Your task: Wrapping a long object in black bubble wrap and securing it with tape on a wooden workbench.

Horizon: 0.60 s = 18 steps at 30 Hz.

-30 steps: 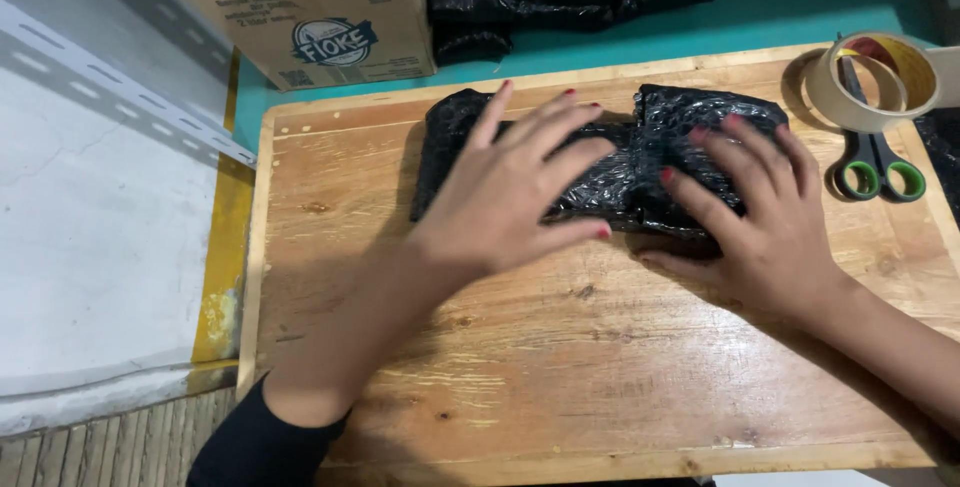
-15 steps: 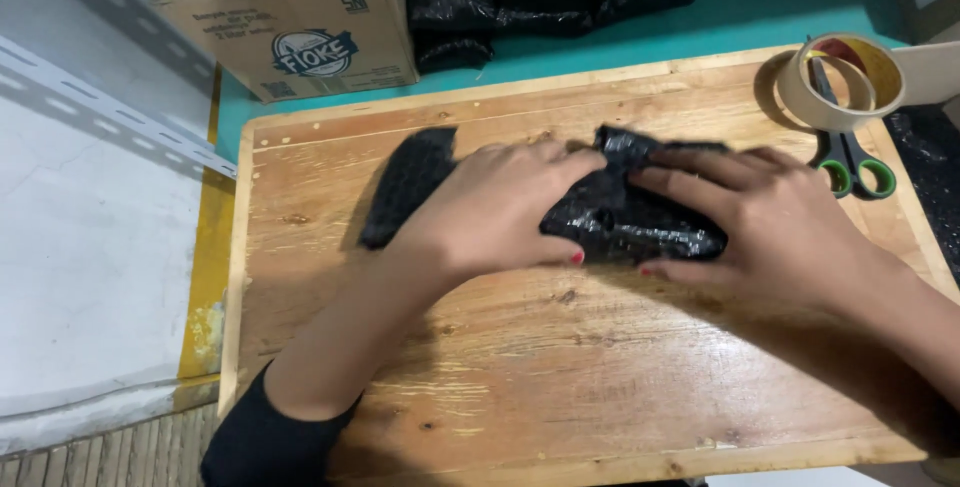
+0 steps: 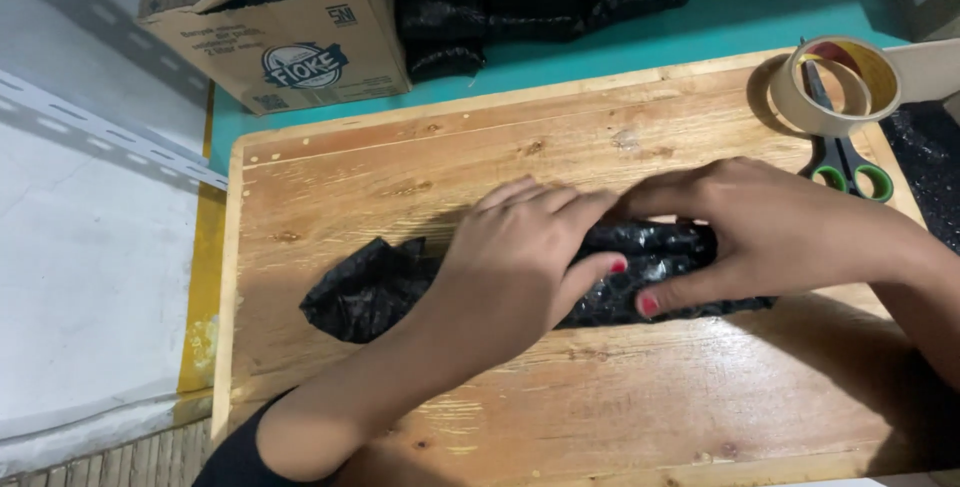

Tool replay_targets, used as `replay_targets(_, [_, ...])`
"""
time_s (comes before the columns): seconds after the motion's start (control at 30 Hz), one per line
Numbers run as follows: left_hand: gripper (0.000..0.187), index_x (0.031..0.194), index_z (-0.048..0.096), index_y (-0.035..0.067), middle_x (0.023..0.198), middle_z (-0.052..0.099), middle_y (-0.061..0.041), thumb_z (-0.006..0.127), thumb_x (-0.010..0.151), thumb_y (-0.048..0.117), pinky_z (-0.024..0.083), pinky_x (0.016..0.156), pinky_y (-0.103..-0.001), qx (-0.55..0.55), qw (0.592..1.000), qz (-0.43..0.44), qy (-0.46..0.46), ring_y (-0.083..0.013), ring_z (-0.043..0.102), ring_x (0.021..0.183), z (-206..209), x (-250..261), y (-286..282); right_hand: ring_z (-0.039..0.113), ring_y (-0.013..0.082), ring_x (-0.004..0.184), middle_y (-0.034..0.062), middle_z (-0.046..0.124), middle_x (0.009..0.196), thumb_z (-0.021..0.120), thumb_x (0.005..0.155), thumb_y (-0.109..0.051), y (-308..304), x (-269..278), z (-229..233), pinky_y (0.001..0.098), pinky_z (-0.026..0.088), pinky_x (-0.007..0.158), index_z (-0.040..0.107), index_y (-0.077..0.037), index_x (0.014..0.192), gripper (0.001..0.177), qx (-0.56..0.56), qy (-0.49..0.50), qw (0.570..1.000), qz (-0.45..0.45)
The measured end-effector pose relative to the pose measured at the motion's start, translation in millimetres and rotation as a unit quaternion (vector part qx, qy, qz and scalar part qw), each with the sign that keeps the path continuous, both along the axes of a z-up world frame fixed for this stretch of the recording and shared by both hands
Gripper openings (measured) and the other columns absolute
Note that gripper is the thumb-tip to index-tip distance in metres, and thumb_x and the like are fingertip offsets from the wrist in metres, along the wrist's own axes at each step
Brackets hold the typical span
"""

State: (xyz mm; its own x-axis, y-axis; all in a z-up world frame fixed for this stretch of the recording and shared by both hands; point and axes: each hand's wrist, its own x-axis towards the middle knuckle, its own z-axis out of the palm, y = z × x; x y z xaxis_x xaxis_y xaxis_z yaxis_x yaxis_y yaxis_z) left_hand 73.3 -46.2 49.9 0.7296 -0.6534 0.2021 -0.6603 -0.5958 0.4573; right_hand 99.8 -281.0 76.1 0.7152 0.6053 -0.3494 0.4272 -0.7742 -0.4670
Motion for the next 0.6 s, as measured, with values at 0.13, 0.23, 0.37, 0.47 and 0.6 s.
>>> replay_targets(0.13, [0.037, 0.128, 0.066, 0.013, 0.124, 0.074, -0.005, 0.058, 0.097, 0.033, 0.047, 0.096, -0.047, -0.051, 0.997, 0.02, 0.058, -0.0315, 0.066, 0.11, 3.6, 0.7, 0.6, 0.078, 0.0154, 0.104, -0.0122, 0.079, 0.126, 0.071, 0.075, -0.064, -11.4, -18.1, 2.5, 0.0358, 0.058, 0.082, 0.072, -0.028, 0.128, 0.064, 0.004, -0.077, 0.994, -0.078])
replay_targets(0.23, [0.028, 0.121, 0.069, 0.015, 0.113, 0.075, -0.003, 0.059, 0.097, 0.026, 0.05, 0.086, -0.042, -0.111, 0.991, 0.018, 0.073, -0.0303, 0.068, 0.097, 6.0, -1.9, -0.4, 0.078, 0.0158, 0.1, -0.004, 0.081, 0.11, 0.073, 0.082, -0.043, -18.2, -30.3, -5.2, 0.0331, 0.055, 0.083, 0.077, -0.017, 0.112, 0.04, 0.113, -0.13, 0.981, -0.085])
replay_targets(0.37, [0.018, 0.112, 0.067, 0.011, 0.11, 0.074, -0.004, 0.061, 0.097, 0.019, 0.048, 0.089, -0.043, -0.151, 0.987, 0.035, 0.049, -0.0292, 0.069, 0.095, 3.0, -7.0, -4.7, 0.078, 0.0113, 0.098, -0.0029, 0.084, 0.106, 0.078, 0.08, -0.025, -17.6, -39.8, -10.4, 0.0285, 0.056, 0.087, 0.079, -0.014, 0.111, 0.032, 0.171, -0.095, 0.962, -0.192])
replay_targets(0.47, [0.014, 0.108, 0.064, 0.01, 0.106, 0.073, -0.004, 0.06, 0.097, 0.017, 0.047, 0.088, -0.043, -0.157, 0.986, 0.041, 0.044, -0.0283, 0.068, 0.093, 1.4, -5.9, -5.0, 0.077, 0.0118, 0.103, -0.0008, 0.084, 0.11, 0.077, 0.081, -0.02, -15.9, -39.9, -13.4, 0.0284, 0.058, 0.091, 0.079, -0.013, 0.114, 0.034, 0.192, -0.072, 0.955, -0.216])
replay_targets(0.6, [0.007, 0.102, 0.058, 0.011, 0.101, 0.068, -0.004, 0.059, 0.096, 0.011, 0.047, 0.088, -0.043, -0.163, 0.985, 0.022, 0.058, -0.0269, 0.066, 0.089, 2.7, -4.3, -4.1, 0.079, 0.01, 0.102, -0.0018, 0.085, 0.11, 0.076, 0.081, -0.024, -9.5, -43.6, -8.4, 0.0271, 0.058, 0.086, 0.081, -0.014, 0.11, 0.032, 0.179, -0.105, 0.954, -0.214])
